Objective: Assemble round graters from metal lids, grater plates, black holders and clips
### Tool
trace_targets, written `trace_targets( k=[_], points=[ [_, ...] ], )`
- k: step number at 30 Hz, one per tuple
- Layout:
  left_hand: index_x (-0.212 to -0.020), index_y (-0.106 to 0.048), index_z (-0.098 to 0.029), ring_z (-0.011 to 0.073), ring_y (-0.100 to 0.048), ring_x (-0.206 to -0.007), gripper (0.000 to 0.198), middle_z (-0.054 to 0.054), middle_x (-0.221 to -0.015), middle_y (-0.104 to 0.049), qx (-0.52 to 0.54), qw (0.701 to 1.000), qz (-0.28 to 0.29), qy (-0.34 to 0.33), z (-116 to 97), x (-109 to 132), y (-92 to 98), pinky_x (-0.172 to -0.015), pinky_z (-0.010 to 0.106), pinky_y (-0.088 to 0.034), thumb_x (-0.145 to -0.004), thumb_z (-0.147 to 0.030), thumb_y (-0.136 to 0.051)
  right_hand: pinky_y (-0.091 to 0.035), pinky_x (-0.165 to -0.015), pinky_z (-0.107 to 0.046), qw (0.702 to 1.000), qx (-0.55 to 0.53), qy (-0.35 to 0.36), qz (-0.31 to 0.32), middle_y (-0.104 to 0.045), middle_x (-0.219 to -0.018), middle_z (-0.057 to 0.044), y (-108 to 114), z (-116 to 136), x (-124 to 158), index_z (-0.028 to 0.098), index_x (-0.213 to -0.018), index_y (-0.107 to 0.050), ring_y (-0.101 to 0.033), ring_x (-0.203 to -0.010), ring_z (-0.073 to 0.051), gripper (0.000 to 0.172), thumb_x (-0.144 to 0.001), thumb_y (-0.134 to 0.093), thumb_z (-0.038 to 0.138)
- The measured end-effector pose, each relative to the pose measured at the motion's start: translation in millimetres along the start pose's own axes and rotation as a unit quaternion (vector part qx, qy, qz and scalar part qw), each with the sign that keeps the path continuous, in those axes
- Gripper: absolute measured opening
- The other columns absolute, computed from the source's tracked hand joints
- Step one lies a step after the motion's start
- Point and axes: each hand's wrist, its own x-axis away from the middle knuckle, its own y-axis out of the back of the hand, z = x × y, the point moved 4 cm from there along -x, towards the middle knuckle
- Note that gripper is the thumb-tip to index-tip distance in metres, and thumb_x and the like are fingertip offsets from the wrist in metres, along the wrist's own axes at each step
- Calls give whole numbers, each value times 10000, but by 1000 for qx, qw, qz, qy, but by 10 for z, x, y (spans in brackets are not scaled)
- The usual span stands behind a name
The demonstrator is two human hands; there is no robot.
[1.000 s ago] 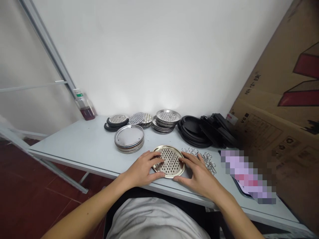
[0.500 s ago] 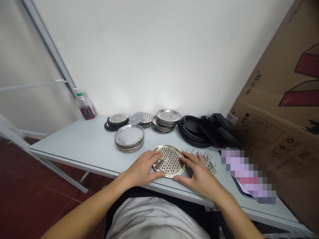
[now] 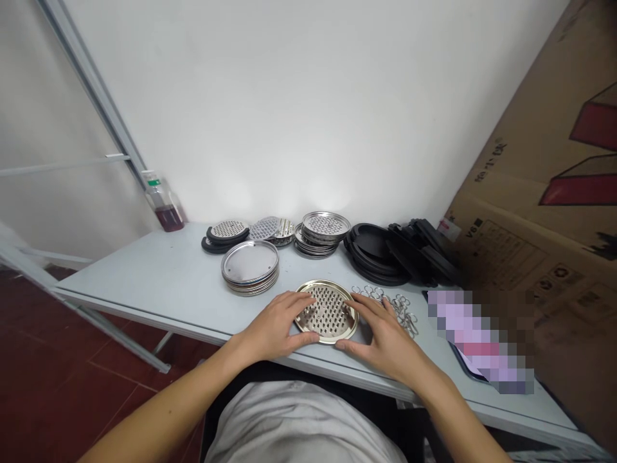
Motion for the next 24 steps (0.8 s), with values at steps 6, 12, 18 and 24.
trace_targets(
  k=[6, 12, 18, 24],
  points=[
    [-1405, -496, -225, 283, -517, -1301, 637, 116, -1411, -561, -2, 1000, 2, 3, -7, -16, 3, -1100, 470, -432, -863, -508, -675, -127, -1183, -670, 1000, 0, -2, 11, -511, -1456, -168, -3, 1, 1, 236, -1342, -582, -438, -1381, -371, 692, -775, -682, 620],
    [-1405, -496, -223, 283, -515, -1306, 644, 119, -1421, -555, -2, 1000, -5, -1, -1, -3, 2, -1099, 470, -434, -856, -498, -688, -120, -1191, -659, 1000, 4, -8, 10, -513, -1455, -178, -4, -3, -5, 199, -1346, -563, -439, -1381, -362, 726, -767, -688, 619],
    [-1410, -498, -232, 291, -499, -1324, 657, 126, -1452, -515, 3, 1000, -9, 0, 18, -8, 0, -1107, 473, -433, -844, -496, -702, -122, -1191, -652, 1000, 1, -6, 6, -508, -1466, -166, -16, -24, -6, 222, -1420, -481, -430, -1388, -356, 793, -769, -678, 631],
    [-1379, -531, -247, 294, -457, -1334, 646, 120, -1431, -495, 15, 1000, -11, -4, 22, -10, 38, -1120, 471, -417, -810, -464, -747, -109, -1194, -649, 1000, 1, -6, 8, -499, -1474, -160, -23, -26, -7, 222, -1413, -485, -418, -1397, -353, 790, -768, -678, 634]
  ],
)
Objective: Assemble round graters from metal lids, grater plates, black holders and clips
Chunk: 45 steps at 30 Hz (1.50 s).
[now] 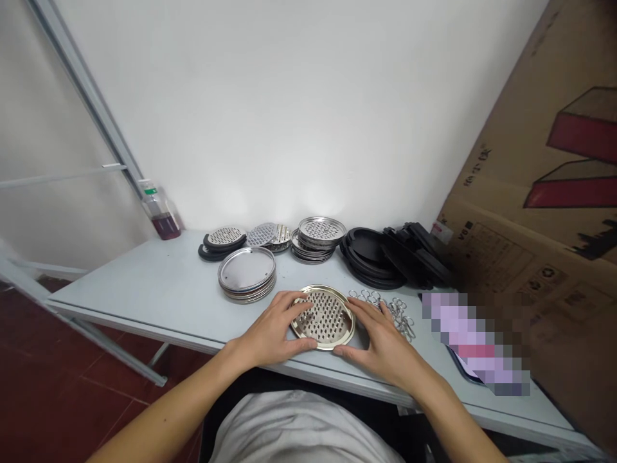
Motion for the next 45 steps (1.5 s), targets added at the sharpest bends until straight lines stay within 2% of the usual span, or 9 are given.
trace_targets(
  k=[4, 10, 13, 16, 21, 28, 35, 40, 45],
  points=[
    [-1310, -579, -228, 271, -501, -1282, 504, 112, -1353, -536, 5, 998, -49, 36, 37, -199, 41, -1107, 448, -423, -861, -422, -701, -99, -1195, -654, 1000, 0, -4, 4, -493, -1475, -174, 10, 15, 1, 208, -1398, -505, -411, -1402, -356, 776, -772, -676, 633],
    [-1198, -647, -194, 255, -529, -1231, 342, 103, -1242, -600, -59, 972, -192, 122, 239, -1101, 176, -1093, 410, -406, -875, -298, -690, -103, -1199, -653, 1000, 7, -4, 3, -471, -1487, -188, 1, -9, 13, 198, -1408, -498, -399, -1410, -363, 800, -770, -673, 647],
    [-1240, -640, -161, 298, -526, -1228, 381, 153, -1231, -610, -71, 961, -209, 168, 407, -1493, 247, -1079, 460, -395, -879, -275, -679, -103, -1201, -649, 1000, 10, -6, 9, -466, -1492, -182, -3, -11, 7, 198, -1419, -483, -395, -1414, -354, 809, -779, -653, 663],
    [-1172, -688, -160, 319, -562, -1177, 345, 158, -1156, -662, -79, 956, -203, 196, 554, -1676, 295, -1054, 476, -400, -858, -301, -705, -99, -1202, -646, 1000, 12, -11, 17, -461, -1497, -178, 2, 2, 2, 200, -1421, -479, -385, -1421, -348, 808, -782, -649, 664],
    [-967, -757, -187, 285, -636, -1073, 218, 109, -1013, -741, -79, 956, -176, 222, 649, -1745, 341, -1020, 394, -420, -810, -338, -753, -88, -1204, -641, 1000, 1, -13, 15, -469, -1489, -177, 7, 1, 3, 192, -1430, -471, -389, -1416, -349, 835, -768, -669, 661],
    [-905, -781, -205, 276, -673, -984, 234, 93, -936, -765, -54, 952, -161, 255, 676, -1734, 356, -891, 349, -482, -739, -367, -808, -77, -1204, -646, 1000, -4, -5, 6, -477, -1485, -164, -5, -12, -3, 207, -1428, -469, -397, -1410, -346, 818, -770, -679, 645],
    [-847, -791, -214, 270, -668, -951, 205, 78, -890, -763, -33, 947, -178, 265, 727, -1728, 372, -886, 359, -486, -705, -360, -818, -83, -1194, -663, 1000, -15, -2, -3, -497, -1467, -167, -6, -15, 1, 226, -1425, -478, -415, -1395, -363, 811, -761, -690, 641],
    [-832, -794, -217, 257, -667, -939, 185, 69, -897, -759, -22, 947, -207, 243, 718, -1752, 405, -878, 353, -491, -696, -337, -830, -78, -1201, -649, 1000, -6, -7, 6, -480, -1482, -166, -17, -25, 8, 212, -1435, -458, -393, -1412, -350, 831, -766, -678, 653],
    [-845, -788, -220, 244, -653, -1023, 141, 56, -989, -748, -17, 951, -247, 184, 626, -1716, 452, -964, 353, -458, -726, -287, -823, -73, -1211, -630, 1000, -3, -12, 11, -473, -1489, -162, -19, -20, 3, 195, -1445, -435, -379, -1422, -333, 856, -765, -679, 655]
  ],
)
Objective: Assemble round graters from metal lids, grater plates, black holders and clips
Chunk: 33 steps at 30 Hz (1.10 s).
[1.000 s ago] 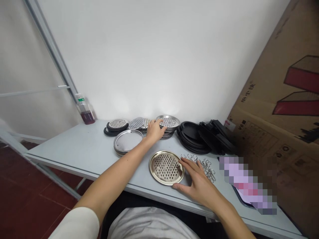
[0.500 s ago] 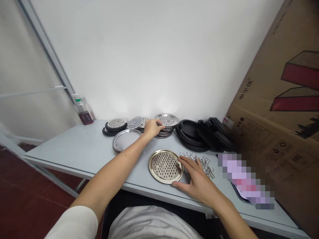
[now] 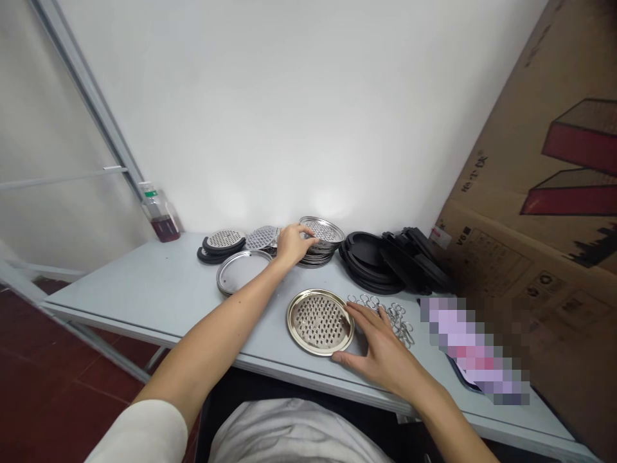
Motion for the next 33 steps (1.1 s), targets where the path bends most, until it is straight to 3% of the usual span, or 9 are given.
trace_targets(
  k=[6, 12, 17, 20, 26, 30, 33],
  points=[
    [-846, -784, -236, 263, -561, -1236, 121, 71, -1177, -700, 28, 998, -37, -52, -131, 50, 119, -1072, 377, -393, -734, -259, -826, -80, -1203, -648, 1000, -12, 5, -10, -496, -1472, -155, 21, 13, 1, 224, -1451, -436, -397, -1409, -352, 850, -753, -704, 630],
    [-863, -776, -240, 259, -574, -1241, 124, 61, -1181, -702, 99, 992, -46, -59, -279, 240, 305, -1095, 391, -382, -747, -266, -811, -130, -1196, -656, 999, -32, 4, -40, -460, -1501, -171, 36, 10, 1, 221, -1494, -347, -394, -1413, -354, 865, -798, -666, 623],
    [-877, -731, -209, 239, -603, -1211, 153, 55, -1095, -734, 298, 952, 64, -19, -353, 778, 584, -1085, 383, -403, -763, -297, -782, -440, -1073, -557, 968, -119, -59, -212, -509, -1457, -152, 200, -15, -5, 270, -1528, -241, -549, -1290, -305, 751, -906, -593, 500],
    [-893, -699, -194, 244, -620, -1178, 236, 70, -1148, -712, 361, 922, 136, 41, -331, 1093, 726, -1044, 393, -450, -750, -363, -781, -514, -1006, -497, 935, -183, -79, -294, -507, -1456, -143, 272, -61, 26, 288, -1528, -255, -646, -1161, -278, 737, -905, -612, 454],
    [-955, -659, -210, 235, -666, -1038, 305, 65, -1058, -719, 327, 911, 220, 119, -178, 1455, 807, -950, 370, -506, -800, -467, -715, -484, -1054, -467, 930, -185, -5, -318, -616, -1348, -102, 344, -41, 85, 269, -1375, -526, -602, -1220, -263, 420, -959, -528, 330],
    [-1076, -621, -212, 228, -686, -1031, 360, 65, -1042, -724, 355, 896, 226, 138, -84, 1531, 754, -940, 355, -521, -877, -511, -630, -538, -959, -433, 925, -166, -8, -341, -719, -1131, -79, 370, -23, 116, 257, -1216, -654, -682, -1024, -246, 296, -934, -579, 310],
    [-1105, -610, -211, 217, -715, -968, 375, 47, -981, -734, 355, 897, 220, 143, -57, 1548, 722, -903, 338, -544, -895, -522, -600, -565, -885, -400, 906, -206, -49, -367, -729, -1041, -71, 356, -62, 131, 244, -1214, -660, -701, -913, -227, 329, -901, -635, 344]
  ],
)
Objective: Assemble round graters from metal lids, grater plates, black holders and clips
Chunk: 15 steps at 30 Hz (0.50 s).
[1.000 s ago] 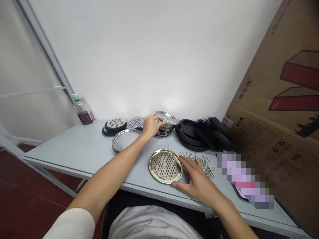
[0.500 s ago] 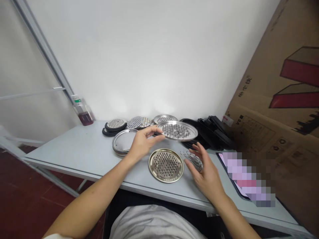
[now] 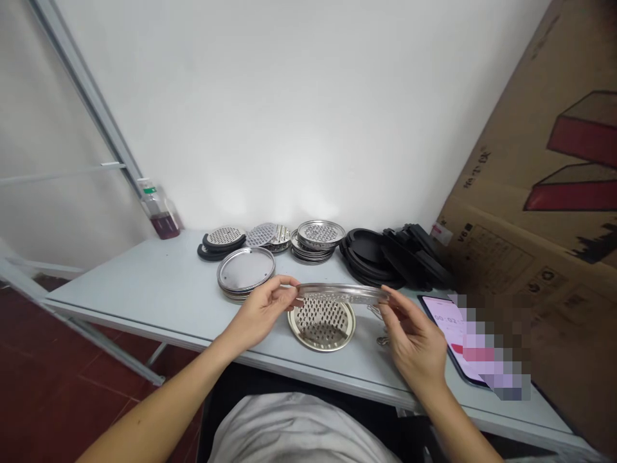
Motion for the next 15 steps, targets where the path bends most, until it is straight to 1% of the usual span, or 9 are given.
trace_targets(
  k=[2, 4, 6, 8, 10, 13, 15],
  points=[
    [-1086, -613, -202, 214, -728, -908, 375, 41, -933, -736, -22, 1000, -12, 1, 17, 3, -7, -838, 321, -563, -887, -519, -611, -564, -872, -396, 999, -31, -37, -10, -723, -1006, -68, -6, -28, 3, 238, -1279, -619, -701, -889, -219, 414, -888, -652, 372],
    [-1059, -615, -193, 207, -731, -834, 370, 37, -885, -733, -40, 999, -19, 9, 48, 7, -18, -736, 293, -568, -875, -514, -626, -562, -838, -385, 997, -55, -62, -2, -717, -941, -54, -22, -38, -4, 233, -1335, -573, -693, -840, -206, 485, -885, -652, 396],
    [-1006, -622, -181, 190, -721, -744, 353, 24, -795, -718, -53, 998, -19, 18, 101, 5, -25, -639, 261, -542, -864, -504, -644, -556, -794, -366, 995, -52, -78, 19, -709, -878, -40, -43, -43, -17, 223, -1317, -591, -673, -775, -192, 474, -890, -637, 423],
    [-944, -631, -166, 170, -696, -671, 338, 14, -710, -695, -60, 998, -18, 27, 169, -9, -18, -594, 243, -513, -853, -490, -660, -542, -798, -362, 994, -31, -90, 55, -715, -895, -49, -74, -59, -28, 211, -1249, -649, -663, -782, -192, 429, -895, -619, 452],
    [-931, -636, -154, 154, -668, -618, 346, 11, -668, -684, -61, 997, -18, 46, 249, -31, 5, -567, 237, -494, -838, -485, -674, -531, -824, -365, 990, -12, -100, 104, -718, -921, -55, -115, -90, -31, 199, -1219, -672, -663, -815, -198, 432, -892, -613, 476],
    [-983, -636, -143, 130, -623, -550, 387, 1, -640, -668, -58, 994, -22, 89, 357, -52, 55, -504, 217, -439, -801, -479, -702, -532, -792, -360, 978, 23, -107, 178, -700, -846, -30, -175, -131, -18, 189, -1298, -616, -656, -777, -196, 532, -872, -627, 508],
    [-983, -630, -144, 111, -593, -518, 401, 6, -678, -675, -58, 992, -22, 110, 400, -50, 82, -462, 201, -381, -780, -480, -714, -533, -743, -361, 968, 71, -94, 223, -689, -815, -21, -202, -125, -9, 200, -1320, -599, -643, -738, -200, 591, -835, -656, 534]
  ],
)
